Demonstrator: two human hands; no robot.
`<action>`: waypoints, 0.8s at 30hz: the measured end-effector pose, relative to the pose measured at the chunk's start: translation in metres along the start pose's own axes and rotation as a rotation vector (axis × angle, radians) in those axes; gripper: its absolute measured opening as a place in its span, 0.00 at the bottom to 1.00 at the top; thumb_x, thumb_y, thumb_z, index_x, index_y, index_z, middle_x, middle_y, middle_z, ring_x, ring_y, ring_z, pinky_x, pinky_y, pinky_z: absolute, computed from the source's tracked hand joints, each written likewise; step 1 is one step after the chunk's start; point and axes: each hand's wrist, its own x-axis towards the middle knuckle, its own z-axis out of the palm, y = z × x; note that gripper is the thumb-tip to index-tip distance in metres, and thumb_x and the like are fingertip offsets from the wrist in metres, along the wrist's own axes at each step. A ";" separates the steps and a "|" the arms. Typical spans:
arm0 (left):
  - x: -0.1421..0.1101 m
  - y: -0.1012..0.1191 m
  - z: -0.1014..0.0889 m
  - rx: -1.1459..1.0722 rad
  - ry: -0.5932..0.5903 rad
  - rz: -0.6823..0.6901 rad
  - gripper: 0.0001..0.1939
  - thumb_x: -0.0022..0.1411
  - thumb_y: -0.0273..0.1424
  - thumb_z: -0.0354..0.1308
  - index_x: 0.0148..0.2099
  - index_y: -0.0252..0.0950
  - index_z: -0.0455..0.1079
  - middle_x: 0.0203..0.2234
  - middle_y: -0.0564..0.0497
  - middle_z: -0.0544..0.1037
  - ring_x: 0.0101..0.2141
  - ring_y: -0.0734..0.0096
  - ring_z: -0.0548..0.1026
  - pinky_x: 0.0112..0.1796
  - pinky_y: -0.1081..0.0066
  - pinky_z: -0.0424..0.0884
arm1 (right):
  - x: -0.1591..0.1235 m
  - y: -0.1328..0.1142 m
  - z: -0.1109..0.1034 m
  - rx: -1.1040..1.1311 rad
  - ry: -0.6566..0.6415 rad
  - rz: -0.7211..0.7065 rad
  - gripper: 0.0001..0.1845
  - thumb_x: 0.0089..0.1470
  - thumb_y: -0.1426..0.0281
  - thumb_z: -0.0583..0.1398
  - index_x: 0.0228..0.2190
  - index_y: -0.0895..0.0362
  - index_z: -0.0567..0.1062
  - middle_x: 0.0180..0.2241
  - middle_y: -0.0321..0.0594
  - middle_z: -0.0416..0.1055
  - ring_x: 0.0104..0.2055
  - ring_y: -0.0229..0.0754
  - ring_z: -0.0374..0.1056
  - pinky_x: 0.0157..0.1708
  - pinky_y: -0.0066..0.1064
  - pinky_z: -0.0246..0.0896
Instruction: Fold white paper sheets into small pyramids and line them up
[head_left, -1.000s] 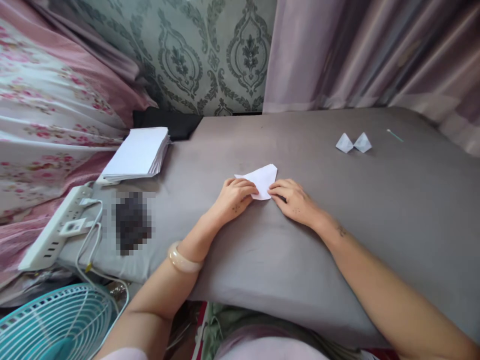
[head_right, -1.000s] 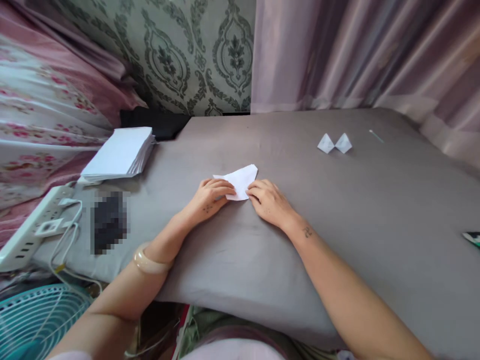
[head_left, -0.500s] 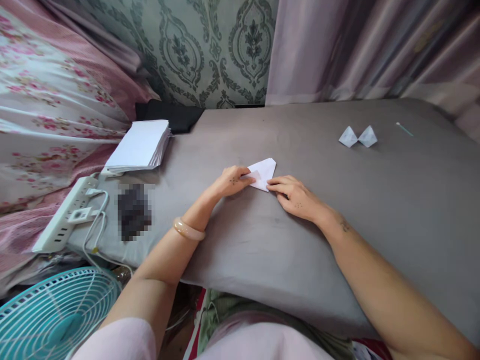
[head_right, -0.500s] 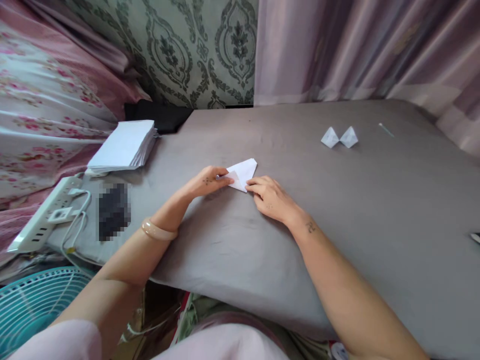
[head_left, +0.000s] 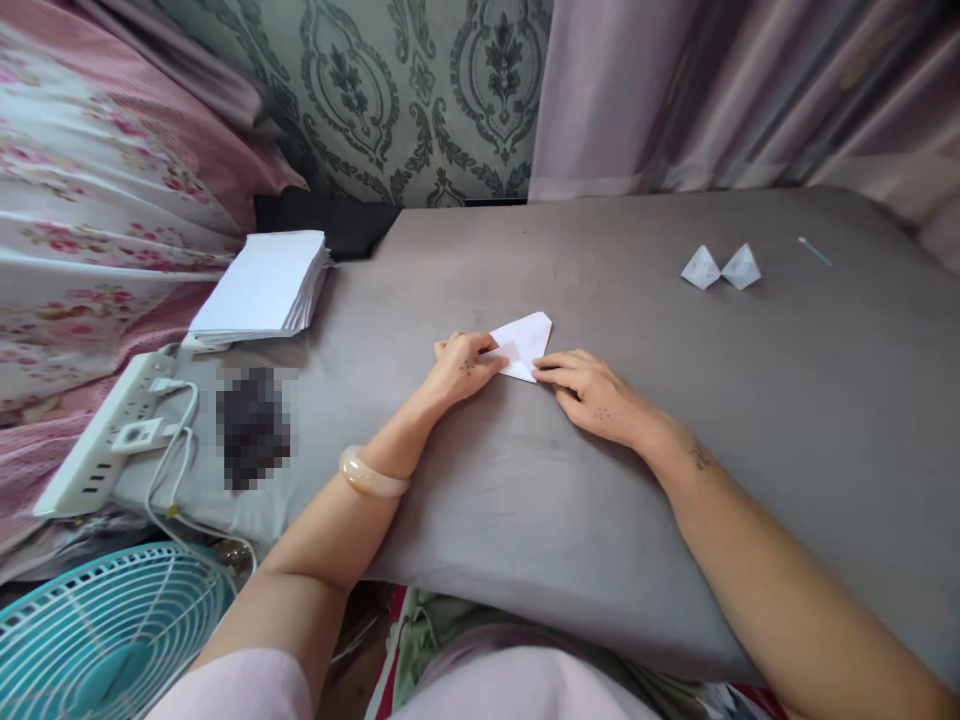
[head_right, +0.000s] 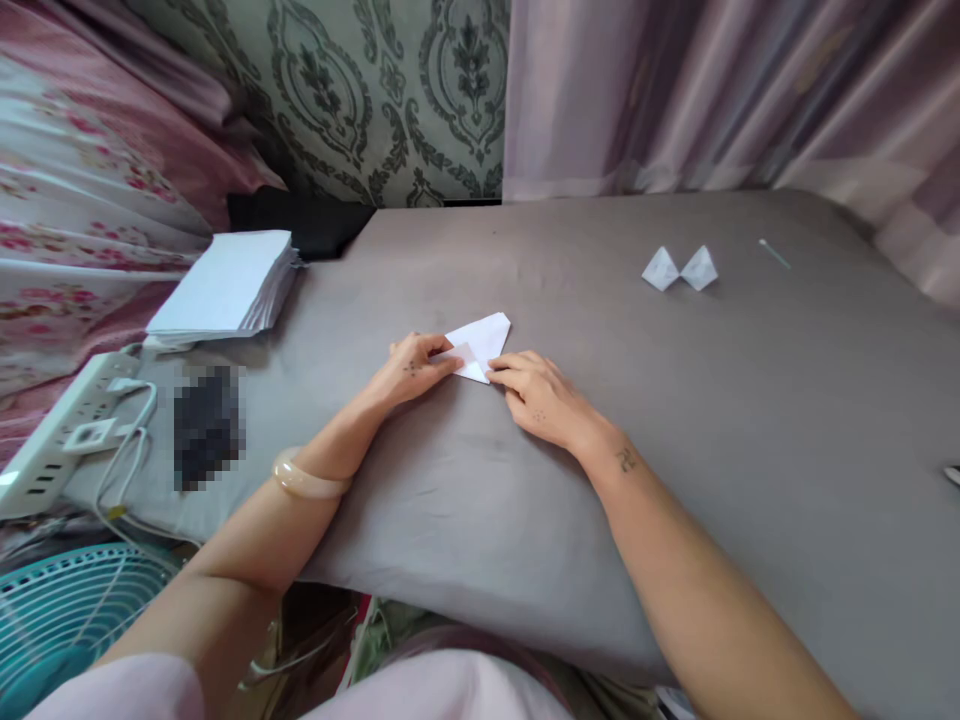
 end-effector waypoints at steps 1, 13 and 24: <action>0.000 0.000 0.000 -0.013 -0.004 -0.011 0.10 0.57 0.36 0.55 0.34 0.35 0.73 0.25 0.52 0.73 0.36 0.64 0.69 0.50 0.56 0.56 | 0.000 -0.001 -0.001 0.000 -0.002 -0.001 0.24 0.55 0.79 0.51 0.49 0.51 0.76 0.52 0.40 0.71 0.54 0.47 0.64 0.55 0.44 0.60; 0.002 0.005 -0.001 -0.068 0.007 -0.113 0.12 0.55 0.32 0.57 0.43 0.38 0.70 0.32 0.51 0.75 0.37 0.66 0.71 0.49 0.58 0.58 | -0.002 -0.005 -0.006 0.020 0.005 -0.015 0.30 0.51 0.82 0.51 0.52 0.50 0.73 0.53 0.38 0.72 0.52 0.46 0.67 0.53 0.43 0.63; 0.003 0.006 0.000 -0.057 -0.001 -0.139 0.11 0.56 0.29 0.55 0.43 0.37 0.69 0.35 0.50 0.77 0.40 0.64 0.71 0.50 0.57 0.57 | -0.003 -0.010 -0.013 -0.074 -0.077 -0.036 0.27 0.55 0.80 0.51 0.51 0.48 0.75 0.55 0.39 0.69 0.53 0.47 0.64 0.55 0.45 0.61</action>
